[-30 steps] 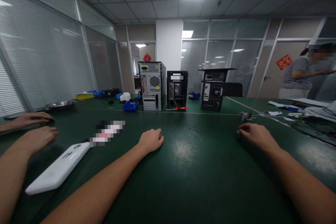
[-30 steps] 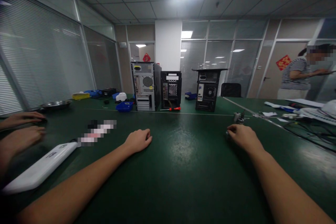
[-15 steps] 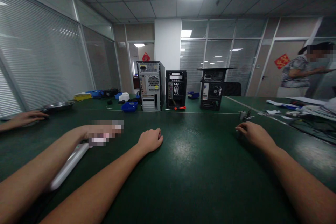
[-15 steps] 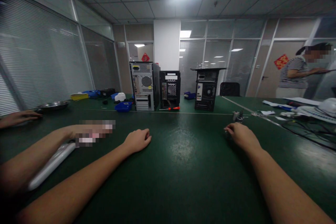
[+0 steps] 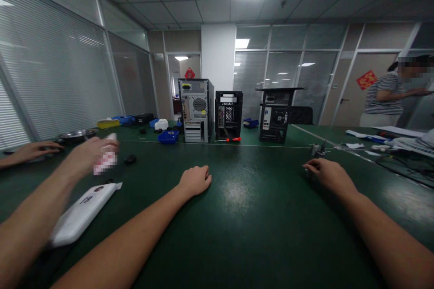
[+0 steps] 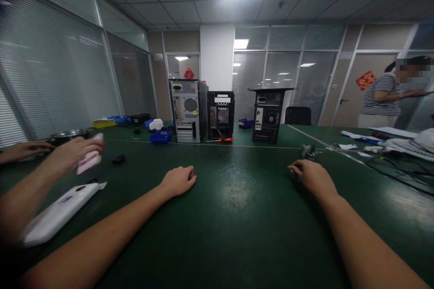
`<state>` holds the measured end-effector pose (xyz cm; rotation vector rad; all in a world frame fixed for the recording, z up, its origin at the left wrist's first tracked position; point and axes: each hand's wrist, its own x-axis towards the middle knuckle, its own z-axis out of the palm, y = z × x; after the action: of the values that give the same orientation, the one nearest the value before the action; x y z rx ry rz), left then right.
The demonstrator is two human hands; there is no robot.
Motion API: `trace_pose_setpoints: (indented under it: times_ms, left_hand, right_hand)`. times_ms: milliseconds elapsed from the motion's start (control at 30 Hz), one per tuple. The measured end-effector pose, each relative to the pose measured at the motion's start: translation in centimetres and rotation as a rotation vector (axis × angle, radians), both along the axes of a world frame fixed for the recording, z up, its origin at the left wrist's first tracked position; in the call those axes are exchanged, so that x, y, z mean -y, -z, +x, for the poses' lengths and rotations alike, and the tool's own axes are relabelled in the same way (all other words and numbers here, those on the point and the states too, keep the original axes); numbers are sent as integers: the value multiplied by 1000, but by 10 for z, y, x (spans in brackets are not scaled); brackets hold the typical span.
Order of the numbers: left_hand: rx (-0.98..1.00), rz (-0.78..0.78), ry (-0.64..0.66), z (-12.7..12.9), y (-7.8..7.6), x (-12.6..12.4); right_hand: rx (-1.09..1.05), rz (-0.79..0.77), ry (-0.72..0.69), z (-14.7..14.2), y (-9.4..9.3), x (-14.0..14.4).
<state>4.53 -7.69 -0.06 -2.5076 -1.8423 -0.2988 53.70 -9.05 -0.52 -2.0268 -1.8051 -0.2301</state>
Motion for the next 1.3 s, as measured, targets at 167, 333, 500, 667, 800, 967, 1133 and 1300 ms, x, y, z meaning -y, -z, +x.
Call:
trace_pose_setpoints:
  times_ms: [167, 333, 500, 667, 800, 967, 1133, 1300]
  left_hand:
    - [-1, -19, -2, 1, -2, 1]
    - [0, -25, -6, 2, -3, 1]
    - [-5, -30, -3, 2, -4, 2]
    - [-5, -24, -4, 2, -3, 2]
    - [-1, -26, 0, 2, -4, 3]
    - [0, -34, 4, 2, -5, 3]
    - [-3, -40, -2, 2, -5, 4]
    - [-11, -45, -8, 3, -6, 3]
  right_hand:
    - [-39, 2, 8, -6, -2, 3]
    - [-64, 40, 3, -7, -1, 5]
    - [-83, 42, 18, -7, -1, 3]
    - [-112, 31, 41, -5, 0, 0]
    - [-223, 2, 75, -2, 2, -3]
    - [-479, -58, 114, 6, 6, -6]
    - [-458, -57, 79, 15, 8, -11]
    - [-423, -52, 42, 19, 7, -15]
